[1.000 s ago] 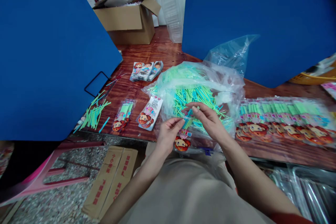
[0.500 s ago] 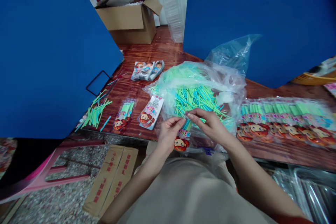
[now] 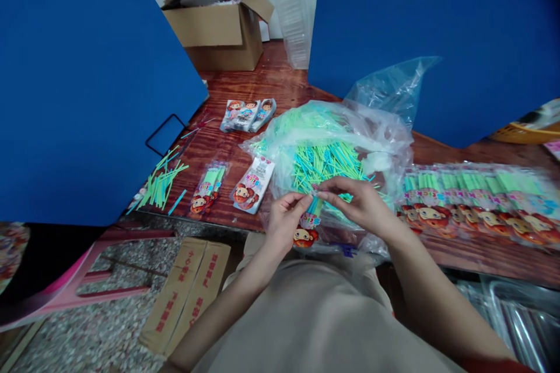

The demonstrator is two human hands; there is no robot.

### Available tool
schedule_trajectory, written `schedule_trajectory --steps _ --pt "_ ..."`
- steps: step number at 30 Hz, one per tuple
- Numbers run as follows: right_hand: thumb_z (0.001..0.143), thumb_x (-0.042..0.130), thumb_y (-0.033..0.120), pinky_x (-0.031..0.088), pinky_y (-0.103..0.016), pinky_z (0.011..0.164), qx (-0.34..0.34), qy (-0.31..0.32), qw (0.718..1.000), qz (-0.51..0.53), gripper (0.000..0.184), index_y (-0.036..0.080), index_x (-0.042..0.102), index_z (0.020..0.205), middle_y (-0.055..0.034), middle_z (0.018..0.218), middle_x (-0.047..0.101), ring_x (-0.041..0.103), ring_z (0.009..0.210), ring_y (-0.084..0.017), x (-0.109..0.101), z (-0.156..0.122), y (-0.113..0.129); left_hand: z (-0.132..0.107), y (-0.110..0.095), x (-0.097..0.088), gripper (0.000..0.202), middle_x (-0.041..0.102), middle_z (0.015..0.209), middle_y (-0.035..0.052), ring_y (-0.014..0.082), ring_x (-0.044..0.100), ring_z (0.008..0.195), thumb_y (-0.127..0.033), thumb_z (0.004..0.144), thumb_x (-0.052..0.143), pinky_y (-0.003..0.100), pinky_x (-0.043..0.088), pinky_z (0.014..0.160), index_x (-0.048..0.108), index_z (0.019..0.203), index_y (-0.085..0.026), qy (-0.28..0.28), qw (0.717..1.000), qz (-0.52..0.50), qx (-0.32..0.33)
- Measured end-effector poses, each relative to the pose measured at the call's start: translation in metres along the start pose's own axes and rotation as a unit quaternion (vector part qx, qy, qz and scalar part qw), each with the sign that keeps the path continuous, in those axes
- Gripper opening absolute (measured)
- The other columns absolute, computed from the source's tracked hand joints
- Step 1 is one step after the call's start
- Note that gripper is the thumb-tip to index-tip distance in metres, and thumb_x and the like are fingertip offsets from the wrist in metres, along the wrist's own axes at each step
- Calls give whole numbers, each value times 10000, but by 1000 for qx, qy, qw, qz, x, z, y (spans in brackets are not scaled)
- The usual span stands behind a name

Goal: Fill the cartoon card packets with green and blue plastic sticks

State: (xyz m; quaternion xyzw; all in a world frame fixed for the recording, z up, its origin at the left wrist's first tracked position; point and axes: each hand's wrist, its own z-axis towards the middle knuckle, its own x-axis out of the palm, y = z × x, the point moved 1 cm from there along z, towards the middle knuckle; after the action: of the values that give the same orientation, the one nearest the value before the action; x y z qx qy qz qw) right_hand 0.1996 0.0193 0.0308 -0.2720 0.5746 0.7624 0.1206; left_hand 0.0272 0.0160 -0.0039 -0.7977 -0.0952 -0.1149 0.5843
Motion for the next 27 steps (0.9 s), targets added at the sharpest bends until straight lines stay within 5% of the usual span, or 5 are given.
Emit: schedule_trajectory --steps 11,15,18,21,27 --pt "890 628 454 475 -287 663 12 63 997 49 270 206 711 824 -21 760 711 636 713 -179 0 4 -1 -1 -2 1 317 624 628 -9 98 501 606 -435 610 849 220 406 603 717 675 -154 -12 1000 2 1" --pt "864 665 442 487 -305 746 49 -5 992 118 251 204 698 792 -30 806 720 667 822 -205 -2 7 -5 -3 -3 0 373 669 694 0 107 548 627 -403 566 882 226 426 617 744 804 -150 39 997 12 -62" --pt "852 676 456 503 -310 724 90 -45 972 211 258 214 685 941 -21 815 694 653 784 -186 2 9 -9 -5 -4 -2 394 674 688 -1 108 561 616 -364 520 910 221 424 608 735 787 -133 86 990 30 -112" --pt "795 737 455 480 -280 610 125 -40 947 292 475 238 578 1186 33 728 632 593 638 -143 9 9 -11 -5 -3 -3 384 660 656 -9 100 552 580 -392 534 902 222 422 594 715 740 -127 78 990 16 -118" --pt "687 828 396 382 -244 533 151 -64 940 298 608 198 555 1193 95 575 515 487 531 -104 19 6 -12 -2 0 -3 420 638 635 -23 93 536 556 -374 507 910 217 392 573 707 781 -129 58 992 25 -113"
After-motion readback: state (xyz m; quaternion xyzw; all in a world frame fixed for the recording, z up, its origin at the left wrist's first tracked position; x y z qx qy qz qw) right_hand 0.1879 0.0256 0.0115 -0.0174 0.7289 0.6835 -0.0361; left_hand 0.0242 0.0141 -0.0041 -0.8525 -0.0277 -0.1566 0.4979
